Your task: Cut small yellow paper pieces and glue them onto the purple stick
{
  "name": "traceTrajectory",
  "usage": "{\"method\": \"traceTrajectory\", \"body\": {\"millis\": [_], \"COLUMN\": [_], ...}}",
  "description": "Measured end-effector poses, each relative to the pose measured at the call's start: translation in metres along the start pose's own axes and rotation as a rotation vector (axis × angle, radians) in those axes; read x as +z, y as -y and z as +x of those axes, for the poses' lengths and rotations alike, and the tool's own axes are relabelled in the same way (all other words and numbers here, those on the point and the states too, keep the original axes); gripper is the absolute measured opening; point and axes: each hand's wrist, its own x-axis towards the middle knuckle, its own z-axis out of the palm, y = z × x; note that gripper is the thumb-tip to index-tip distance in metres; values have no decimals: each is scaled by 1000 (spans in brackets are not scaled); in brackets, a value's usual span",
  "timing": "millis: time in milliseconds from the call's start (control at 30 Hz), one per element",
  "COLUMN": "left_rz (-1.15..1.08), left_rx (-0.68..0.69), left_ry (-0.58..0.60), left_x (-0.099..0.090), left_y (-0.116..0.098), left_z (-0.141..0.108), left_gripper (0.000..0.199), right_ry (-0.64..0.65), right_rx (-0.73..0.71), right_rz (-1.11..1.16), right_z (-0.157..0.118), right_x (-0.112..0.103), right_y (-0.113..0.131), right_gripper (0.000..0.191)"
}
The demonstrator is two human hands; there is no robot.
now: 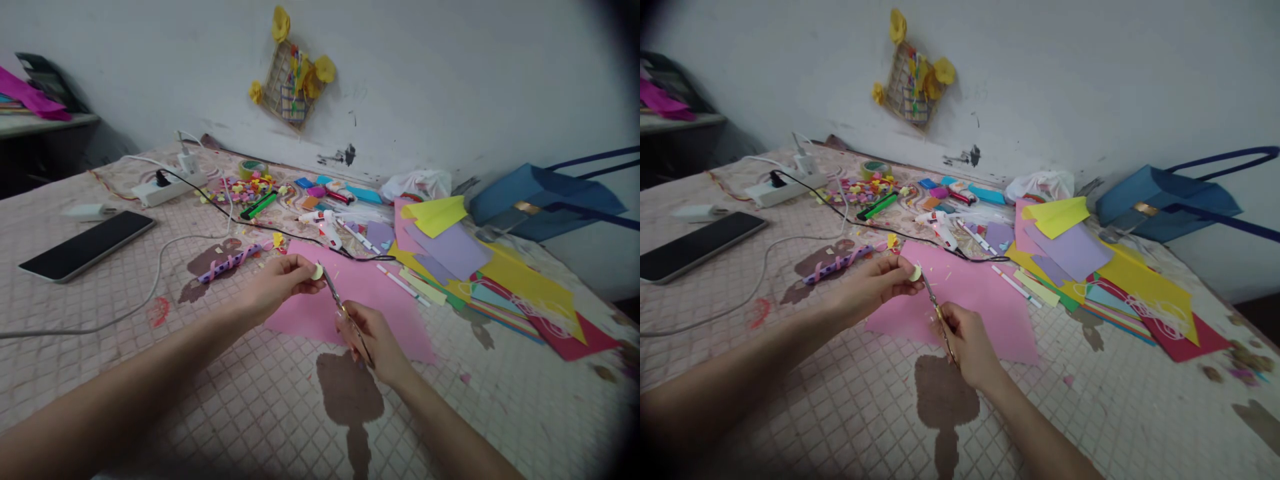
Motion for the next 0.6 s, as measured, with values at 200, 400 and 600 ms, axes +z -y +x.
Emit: {"method": "traceTrajectory", "body": {"millis": [200,400,600], "left_rz": [10,17,21], "left_rx": [4,-2,-4], "left_ry": [-14,7,8], "left_x": [0,-2,-2], "left_y": [0,1,1], "left_z": [0,1,1], "left_gripper": [16,16,17], "right_ry": [1,-7,-16], "right_rx": [13,-4,-22], "right_rz": [5,-10,-34], "right_z": [0,0,0], "right_x": [0,-1,-2], "right_y": [-1,0,-1], "right_gripper": [34,32,33]}}
